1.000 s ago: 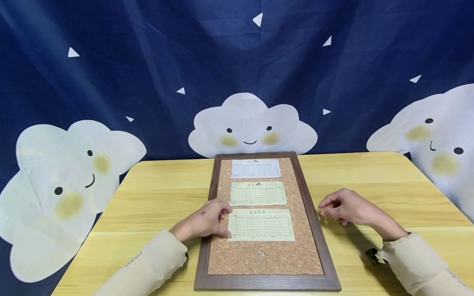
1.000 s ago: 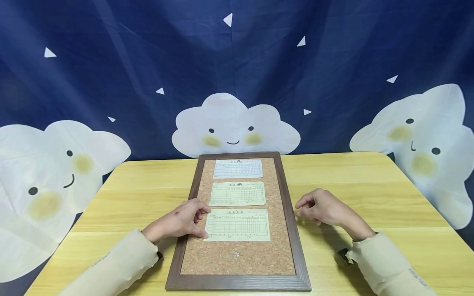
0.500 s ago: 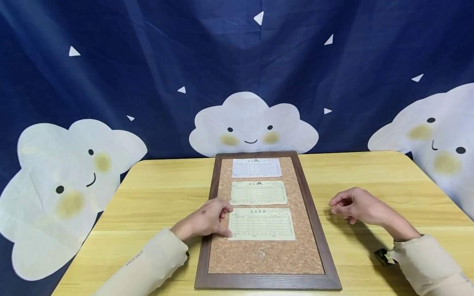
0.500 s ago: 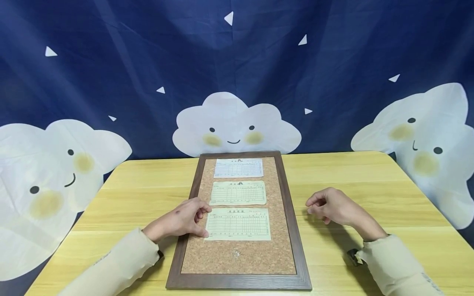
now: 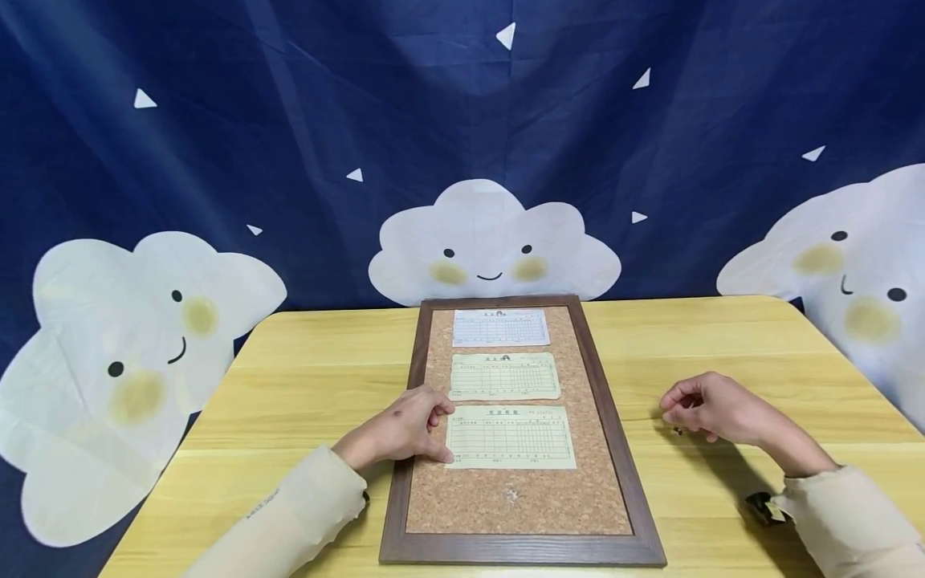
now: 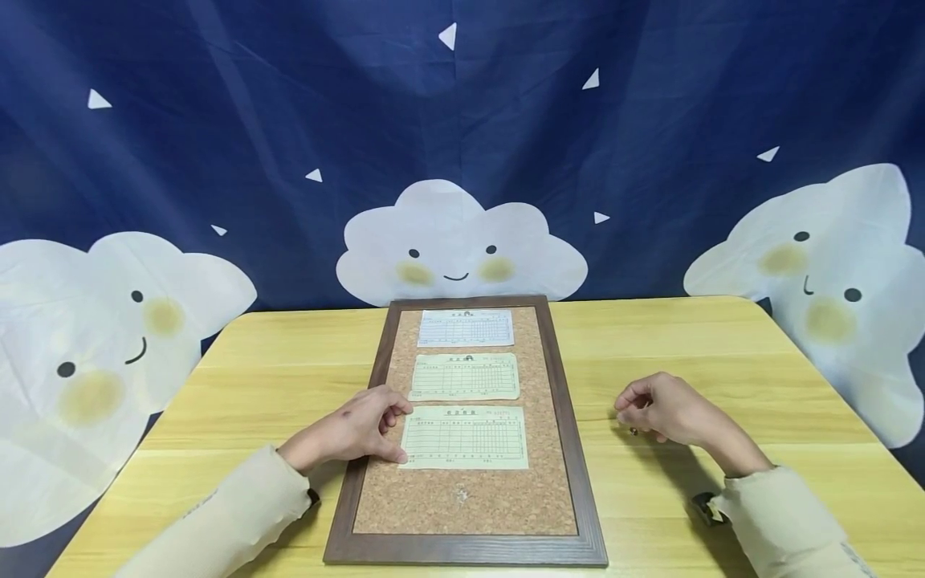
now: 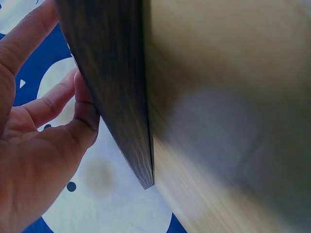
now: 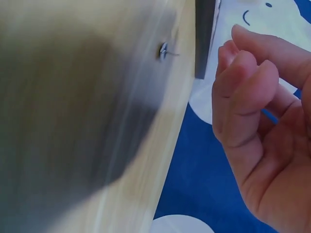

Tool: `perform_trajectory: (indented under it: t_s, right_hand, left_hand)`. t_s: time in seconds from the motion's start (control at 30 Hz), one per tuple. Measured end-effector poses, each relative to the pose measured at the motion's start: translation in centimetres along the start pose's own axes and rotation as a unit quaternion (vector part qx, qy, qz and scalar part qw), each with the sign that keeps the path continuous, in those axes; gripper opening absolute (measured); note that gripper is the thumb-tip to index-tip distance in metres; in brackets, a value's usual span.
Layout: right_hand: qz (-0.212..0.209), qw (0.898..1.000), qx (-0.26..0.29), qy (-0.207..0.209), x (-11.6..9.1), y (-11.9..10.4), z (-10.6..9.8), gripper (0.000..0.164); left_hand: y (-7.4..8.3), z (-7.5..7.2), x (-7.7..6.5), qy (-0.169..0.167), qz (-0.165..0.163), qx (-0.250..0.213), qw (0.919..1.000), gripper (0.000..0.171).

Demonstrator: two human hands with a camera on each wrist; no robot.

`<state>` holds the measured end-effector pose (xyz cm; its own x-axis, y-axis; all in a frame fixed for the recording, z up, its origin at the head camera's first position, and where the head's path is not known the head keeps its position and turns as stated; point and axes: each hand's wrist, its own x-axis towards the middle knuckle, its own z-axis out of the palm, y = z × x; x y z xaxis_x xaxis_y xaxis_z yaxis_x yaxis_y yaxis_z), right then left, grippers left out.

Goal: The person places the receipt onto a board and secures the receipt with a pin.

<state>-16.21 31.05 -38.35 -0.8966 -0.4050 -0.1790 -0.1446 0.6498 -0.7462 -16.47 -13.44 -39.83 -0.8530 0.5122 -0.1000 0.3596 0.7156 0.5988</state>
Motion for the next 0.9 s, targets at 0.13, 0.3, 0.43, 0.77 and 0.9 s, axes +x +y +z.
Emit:
perform_trajectory:
  t_s: [0.13, 0.3, 0.43, 0.77, 0.9]
  right_hand:
    - [-0.002, 1.000, -0.007, -0.007, -0.4, 0.7, 0.0, 0.009]
    - [-0.002, 1.000, -0.002, -0.015, -0.9, 1.4, 0.0, 0.007]
    - [0.002, 1.000, 0.001, -0.020, -1.1, 1.8, -0.1, 0.008]
    - [0.011, 1.000, 0.015, -0.021, -1.3, 2.6, 0.1, 0.010]
    - [0.014, 1.000, 0.016, -0.019, -1.2, 2.7, 0.1, 0.008]
  left_hand:
    - [0.0, 0.0, 0.0, 0.001, 0.002, 0.002, 1.0000, 0.057]
    - [0.1, 0.0, 0.0, -0.001, 0.001, 0.000, 1.0000, 0.057]
    - [0.1, 0.0, -0.1, 0.000, -0.006, -0.002, 1.0000, 0.056]
    - [0.1, 0.0, -0.1, -0.001, -0.007, -0.005, 1.0000, 0.056]
    - [0.2, -0.1, -0.1, 0.000, -0.006, -0.005, 1.0000, 0.056]
